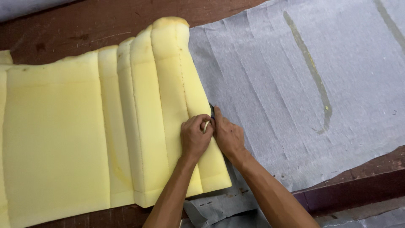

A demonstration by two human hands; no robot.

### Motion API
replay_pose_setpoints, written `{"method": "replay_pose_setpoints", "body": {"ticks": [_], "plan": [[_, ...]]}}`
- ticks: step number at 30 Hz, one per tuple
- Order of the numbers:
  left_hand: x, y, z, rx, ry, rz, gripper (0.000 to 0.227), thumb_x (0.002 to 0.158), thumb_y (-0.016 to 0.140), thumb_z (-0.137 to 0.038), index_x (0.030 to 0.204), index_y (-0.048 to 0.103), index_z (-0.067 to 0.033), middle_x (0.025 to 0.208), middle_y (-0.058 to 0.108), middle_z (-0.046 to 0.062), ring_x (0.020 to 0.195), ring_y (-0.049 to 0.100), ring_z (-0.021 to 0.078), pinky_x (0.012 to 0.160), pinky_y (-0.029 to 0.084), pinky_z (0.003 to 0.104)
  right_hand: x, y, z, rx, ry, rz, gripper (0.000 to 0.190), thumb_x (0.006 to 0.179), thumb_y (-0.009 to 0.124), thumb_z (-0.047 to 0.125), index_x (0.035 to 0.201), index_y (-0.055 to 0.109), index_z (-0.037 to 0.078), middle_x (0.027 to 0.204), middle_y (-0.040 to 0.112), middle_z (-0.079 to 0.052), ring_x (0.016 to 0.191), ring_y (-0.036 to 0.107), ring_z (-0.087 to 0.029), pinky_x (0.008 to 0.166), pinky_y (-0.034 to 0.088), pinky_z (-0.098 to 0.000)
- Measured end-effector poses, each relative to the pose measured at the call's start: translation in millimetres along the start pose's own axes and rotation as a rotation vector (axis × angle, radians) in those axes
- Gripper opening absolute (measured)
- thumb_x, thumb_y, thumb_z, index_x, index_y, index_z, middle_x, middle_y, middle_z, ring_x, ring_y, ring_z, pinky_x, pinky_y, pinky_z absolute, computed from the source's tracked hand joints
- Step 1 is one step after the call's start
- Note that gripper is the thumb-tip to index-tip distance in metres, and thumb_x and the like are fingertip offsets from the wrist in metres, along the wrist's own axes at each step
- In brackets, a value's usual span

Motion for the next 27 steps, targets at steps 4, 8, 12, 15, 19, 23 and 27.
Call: {"method": "replay_pose_setpoints", "body": {"ticks": [4, 8, 12, 15, 19, 23, 27], "plan": [[-3, 1, -7, -0.09, 0.044, -0.002, 0.011, 0.081, 0.073, -0.009, 0.091, 0.072, -0.0116, 0.079, 0.067, 0.001, 0.07, 0.061, 0.0212, 0.076, 0.046, 0.039, 7, 8, -6, 0.055, 0.008, 0.027, 0.056, 0.095, 0.06, 0.018, 0.146, 0.048, 0.0, 0.085, 0.073, -0.02, 0.068, 0.071, -0.037, 0.056, 0.054, -0.0473], [-9, -3, -13, -0.086, 0.037, -0.024, 0.019, 0.08, 0.072, -0.007, 0.099, 0.073, -0.0099, 0.075, 0.064, 0.004, 0.069, 0.06, 0.0229, 0.078, 0.046, 0.039, 29, 4, -2, 0.095, 0.019, 0.008, 0.054, 0.095, 0.06, 0.02, 0.145, 0.049, 0.003, 0.083, 0.072, -0.02, 0.07, 0.071, -0.04, 0.059, 0.055, -0.0494], [-15, -10, 0, -0.093, -0.09, 0.015, 0.02, 0.084, 0.068, -0.009, 0.103, 0.074, -0.0116, 0.078, 0.065, 0.005, 0.067, 0.06, 0.0241, 0.075, 0.05, 0.04, 38, 1, -1, 0.112, 0.092, 0.031, 0.046, 0.101, 0.059, 0.027, 0.142, 0.052, 0.007, 0.082, 0.073, -0.019, 0.07, 0.071, -0.039, 0.061, 0.054, -0.0492], [0, -16, -5, 0.056, 0.005, 0.067, 0.027, 0.089, 0.062, -0.009, 0.114, 0.073, -0.0124, 0.084, 0.063, 0.008, 0.078, 0.062, 0.0278, 0.076, 0.051, 0.044, 41, -7, -4, 0.117, 0.078, 0.016, 0.044, 0.1, 0.061, 0.032, 0.137, 0.056, 0.01, 0.083, 0.075, -0.018, 0.069, 0.072, -0.038, 0.061, 0.055, -0.0474], [18, 2, -7, 0.332, 0.02, 0.249, 0.044, 0.087, 0.061, -0.017, 0.131, 0.07, -0.015, 0.087, 0.061, 0.013, 0.085, 0.062, 0.0326, 0.077, 0.049, 0.049, 32, -25, -12, 0.143, -0.014, -0.053, 0.039, 0.098, 0.064, 0.031, 0.13, 0.062, 0.01, 0.088, 0.077, -0.016, 0.07, 0.073, -0.036, 0.058, 0.056, -0.0454], [40, 17, -11, 0.501, -0.059, 0.271, 0.039, 0.085, 0.074, -0.039, 0.112, 0.07, -0.0112, 0.097, 0.06, 0.016, 0.094, 0.059, 0.0334, 0.075, 0.049, 0.049, 8, -46, -55, 0.133, 0.099, -0.102, 0.039, 0.099, 0.065, 0.03, 0.133, 0.064, 0.011, 0.084, 0.076, -0.015, 0.067, 0.072, -0.033, 0.061, 0.055, -0.0435], [66, 36, 13, 0.486, -0.189, 0.39, 0.041, 0.078, 0.082, -0.045, 0.099, 0.068, -0.0117, 0.101, 0.061, 0.011, 0.099, 0.06, 0.028, 0.082, 0.049, 0.045, -6, -52, -93, 0.173, 0.214, -0.17, 0.041, 0.099, 0.066, 0.028, 0.136, 0.063, 0.009, 0.073, 0.071, -0.012, 0.06, 0.069, -0.027, 0.058, 0.053, -0.0409]]}}
Point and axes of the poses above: each hand's wrist, its own x-axis towards the middle knuckle, its own y-axis out of the palm, z = x × y, the point moved 10 cm from there along x, towards the middle knuckle
